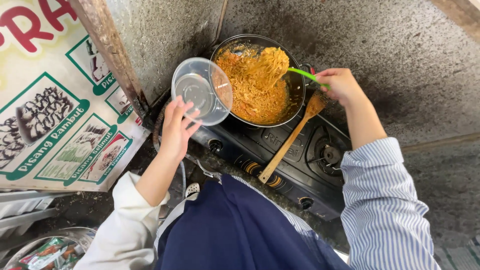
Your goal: Portioning cooked noodles from a large frying pan into small plastic containers using a ladle.
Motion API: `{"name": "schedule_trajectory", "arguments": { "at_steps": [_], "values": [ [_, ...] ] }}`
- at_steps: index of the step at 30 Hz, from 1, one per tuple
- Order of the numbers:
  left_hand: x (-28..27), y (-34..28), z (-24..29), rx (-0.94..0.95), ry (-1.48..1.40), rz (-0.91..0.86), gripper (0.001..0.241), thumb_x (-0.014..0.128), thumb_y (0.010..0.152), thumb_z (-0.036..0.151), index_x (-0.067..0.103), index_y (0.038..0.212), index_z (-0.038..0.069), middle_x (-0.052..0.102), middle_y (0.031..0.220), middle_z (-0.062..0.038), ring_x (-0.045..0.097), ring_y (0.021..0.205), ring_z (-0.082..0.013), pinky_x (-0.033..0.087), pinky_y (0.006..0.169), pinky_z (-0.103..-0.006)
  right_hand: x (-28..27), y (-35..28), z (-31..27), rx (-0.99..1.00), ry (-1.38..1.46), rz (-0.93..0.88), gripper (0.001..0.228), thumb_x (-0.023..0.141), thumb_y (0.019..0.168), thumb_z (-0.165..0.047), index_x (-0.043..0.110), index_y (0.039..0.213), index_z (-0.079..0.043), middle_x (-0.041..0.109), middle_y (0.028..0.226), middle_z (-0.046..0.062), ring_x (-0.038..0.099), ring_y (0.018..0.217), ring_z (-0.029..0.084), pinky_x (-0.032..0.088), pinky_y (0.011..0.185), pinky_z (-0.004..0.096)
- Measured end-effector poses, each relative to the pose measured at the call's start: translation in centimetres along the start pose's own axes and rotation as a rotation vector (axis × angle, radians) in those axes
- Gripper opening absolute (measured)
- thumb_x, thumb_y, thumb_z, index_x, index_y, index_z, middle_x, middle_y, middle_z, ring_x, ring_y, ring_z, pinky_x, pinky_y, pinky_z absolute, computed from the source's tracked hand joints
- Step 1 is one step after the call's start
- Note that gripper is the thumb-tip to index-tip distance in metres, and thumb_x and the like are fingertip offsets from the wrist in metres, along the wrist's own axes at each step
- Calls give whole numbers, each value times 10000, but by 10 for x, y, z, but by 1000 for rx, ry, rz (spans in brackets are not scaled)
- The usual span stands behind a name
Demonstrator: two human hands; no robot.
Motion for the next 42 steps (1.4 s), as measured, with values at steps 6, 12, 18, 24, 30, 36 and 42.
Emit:
{"name": "schedule_trajectory", "arguments": {
  "at_steps": [6,12,18,24,30,36,42],
  "values": [
    [15,35,1,15,15,-19,831,637,1027,489,181,1549,31,222,1500,-280,306,1422,-474,381,1133,-630,-30,-39,-44,-29,-18,53,160,647,981,-129,698,1106,-45,503,569,23,318,388,27,239,349,181],
    [50,65,16,-106,108,202,848,678,771,539,400,1472,152,475,1312,-56,526,1324,-211,497,1106,-512,-55,-69,-101,198,-157,85,163,580,1067,-112,712,1156,-81,596,794,38,406,557,65,295,450,160],
    [61,107,0,-33,257,255,804,709,802,510,428,1471,164,476,1177,-33,542,968,-148,492,782,-310,-82,-62,-101,135,-118,108,131,615,1056,-94,709,1142,-64,559,724,102,372,503,110,258,435,246],
    [68,140,-27,-32,340,264,842,773,770,499,426,1477,204,419,1398,-104,526,1279,-245,519,1026,-433,-96,-55,-105,97,-136,87,108,619,1055,-97,683,1126,-46,531,703,120,347,482,121,230,433,261],
    [79,172,-58,-23,350,262,876,791,746,531,426,1473,206,456,1466,-128,535,1321,-263,520,1011,-423,-104,-47,-121,93,-178,77,115,611,1065,-110,684,1135,-56,531,696,118,351,475,114,236,429,252],
    [109,166,-52,-165,372,250,892,713,791,541,387,1524,150,443,1568,-69,452,1426,-225,407,1137,-434,-110,-44,-146,77,-183,33,105,587,1070,-68,666,1128,-30,518,716,106,343,507,115,240,444,250],
    [137,180,-91,-406,-59,114,723,682,786,525,495,1348,110,532,1074,-89,563,1000,-186,473,1113,-450,-100,-41,-166,127,-180,-7,87,621,1043,-64,664,1109,-27,517,691,105,310,484,114,214,427,264]
  ]
}}
Point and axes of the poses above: each hand's wrist, its own y-axis towards the middle knuckle, its own x-axis out of the palm, z = x × y, the point moved 1 cm from there along y, towards the middle knuckle
